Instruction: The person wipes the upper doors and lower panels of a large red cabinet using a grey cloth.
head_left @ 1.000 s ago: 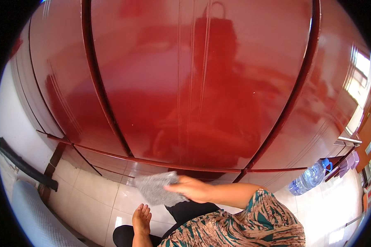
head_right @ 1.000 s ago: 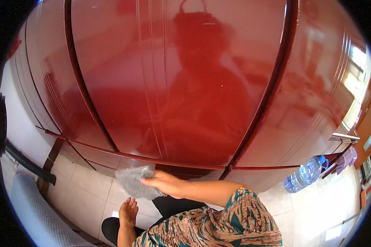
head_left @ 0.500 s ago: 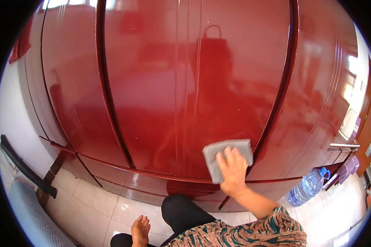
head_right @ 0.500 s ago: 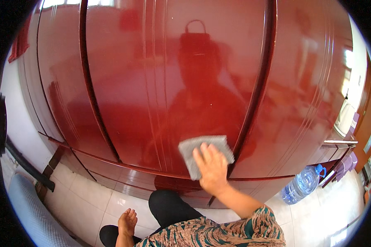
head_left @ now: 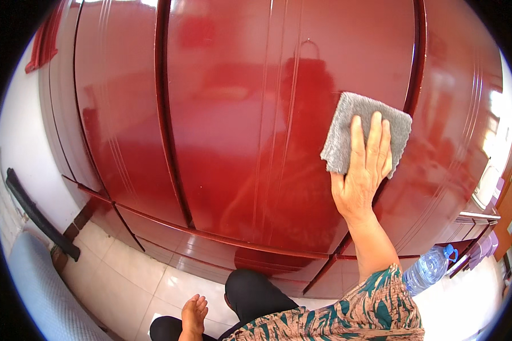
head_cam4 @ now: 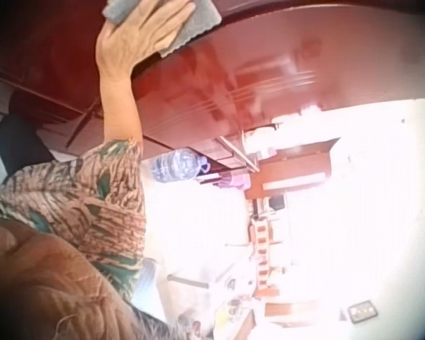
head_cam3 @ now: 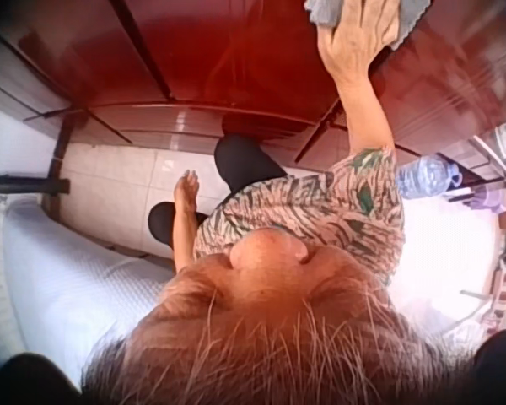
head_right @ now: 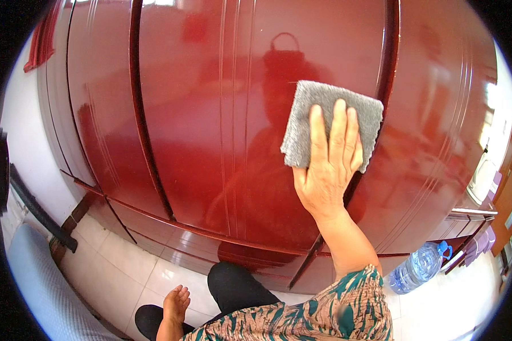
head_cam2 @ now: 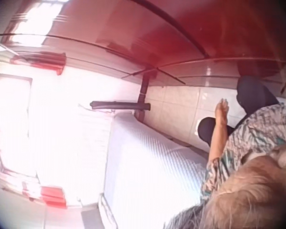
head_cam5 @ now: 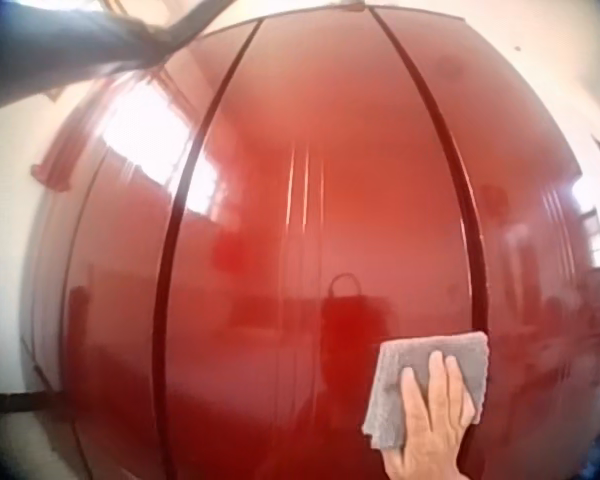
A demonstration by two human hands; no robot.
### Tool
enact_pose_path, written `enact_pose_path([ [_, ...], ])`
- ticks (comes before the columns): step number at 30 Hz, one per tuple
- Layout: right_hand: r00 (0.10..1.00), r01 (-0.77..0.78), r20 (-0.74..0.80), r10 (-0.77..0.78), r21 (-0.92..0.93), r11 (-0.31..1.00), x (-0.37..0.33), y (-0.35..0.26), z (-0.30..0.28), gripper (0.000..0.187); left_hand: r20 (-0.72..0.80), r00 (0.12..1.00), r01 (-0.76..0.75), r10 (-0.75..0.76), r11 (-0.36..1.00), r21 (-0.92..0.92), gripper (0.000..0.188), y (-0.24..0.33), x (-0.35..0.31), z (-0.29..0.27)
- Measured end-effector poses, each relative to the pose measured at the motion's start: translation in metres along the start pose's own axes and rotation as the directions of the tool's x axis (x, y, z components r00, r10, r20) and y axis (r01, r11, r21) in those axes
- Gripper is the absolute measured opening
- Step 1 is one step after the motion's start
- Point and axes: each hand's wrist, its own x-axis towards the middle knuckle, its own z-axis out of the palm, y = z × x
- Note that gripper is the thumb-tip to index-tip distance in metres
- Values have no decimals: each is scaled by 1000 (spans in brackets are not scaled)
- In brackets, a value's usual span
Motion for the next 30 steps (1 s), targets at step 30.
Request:
enact_pose_path([
  [30,965,222,122,-234,107,969,36,-69,41,68,-42,999,-28,27,1000,-14,41,13,-17,16],
])
